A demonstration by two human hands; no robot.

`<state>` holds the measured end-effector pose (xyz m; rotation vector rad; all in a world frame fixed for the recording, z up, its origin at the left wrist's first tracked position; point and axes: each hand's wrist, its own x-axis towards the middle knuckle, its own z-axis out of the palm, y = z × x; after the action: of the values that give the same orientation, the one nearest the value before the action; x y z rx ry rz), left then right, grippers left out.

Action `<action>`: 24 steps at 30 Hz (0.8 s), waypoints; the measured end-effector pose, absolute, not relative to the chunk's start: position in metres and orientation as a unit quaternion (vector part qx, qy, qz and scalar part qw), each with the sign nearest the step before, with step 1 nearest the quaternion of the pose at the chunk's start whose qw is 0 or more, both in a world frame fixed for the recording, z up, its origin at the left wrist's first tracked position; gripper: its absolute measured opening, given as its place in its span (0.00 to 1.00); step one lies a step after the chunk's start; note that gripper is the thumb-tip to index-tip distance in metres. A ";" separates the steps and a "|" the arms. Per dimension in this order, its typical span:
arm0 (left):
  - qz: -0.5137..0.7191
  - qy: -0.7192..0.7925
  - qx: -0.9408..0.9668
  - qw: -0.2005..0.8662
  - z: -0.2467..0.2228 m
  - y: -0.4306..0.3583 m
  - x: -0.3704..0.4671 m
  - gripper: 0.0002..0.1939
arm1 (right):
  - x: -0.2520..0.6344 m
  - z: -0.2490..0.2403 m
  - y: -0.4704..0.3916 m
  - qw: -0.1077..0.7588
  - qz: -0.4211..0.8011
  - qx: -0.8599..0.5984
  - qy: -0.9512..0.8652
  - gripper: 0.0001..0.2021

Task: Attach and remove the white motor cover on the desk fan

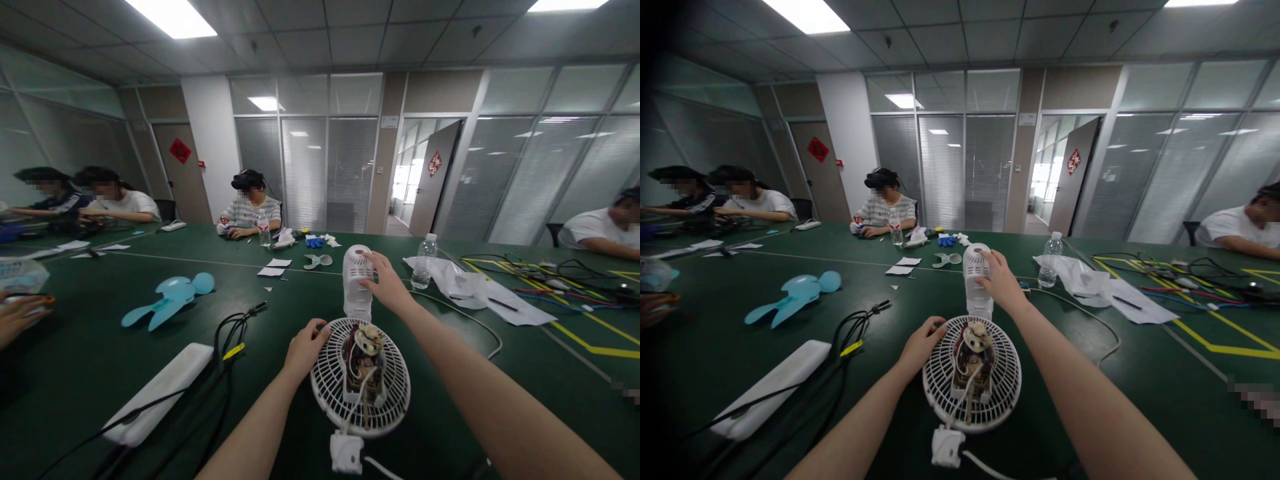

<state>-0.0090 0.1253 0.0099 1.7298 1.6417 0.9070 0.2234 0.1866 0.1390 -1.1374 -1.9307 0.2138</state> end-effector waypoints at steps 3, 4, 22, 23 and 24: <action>0.341 0.616 0.647 0.292 0.011 0.125 -0.008 0.19 | 0.219 0.125 0.195 0.465 0.128 -0.449 -0.753 0.53; 0.341 0.617 0.646 0.293 0.011 0.125 -0.008 0.19 | 0.218 0.119 0.199 0.475 0.145 -0.450 -0.742 0.59; 0.343 0.626 0.640 0.285 0.010 0.126 -0.008 0.19 | 0.238 0.092 0.221 0.517 0.293 -0.405 -0.695 0.45; 0.343 0.627 0.639 0.285 0.010 0.126 -0.008 0.19 | 0.238 0.093 0.221 0.516 0.292 -0.402 -0.698 0.44; 0.342 0.627 0.639 0.285 0.010 0.126 -0.008 0.19 | 0.239 0.093 0.221 0.516 0.289 -0.400 -0.700 0.44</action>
<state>-0.0083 0.1258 0.0101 1.7091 1.6772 0.9161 0.2388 0.2212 0.0932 -0.9605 -1.6815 0.6940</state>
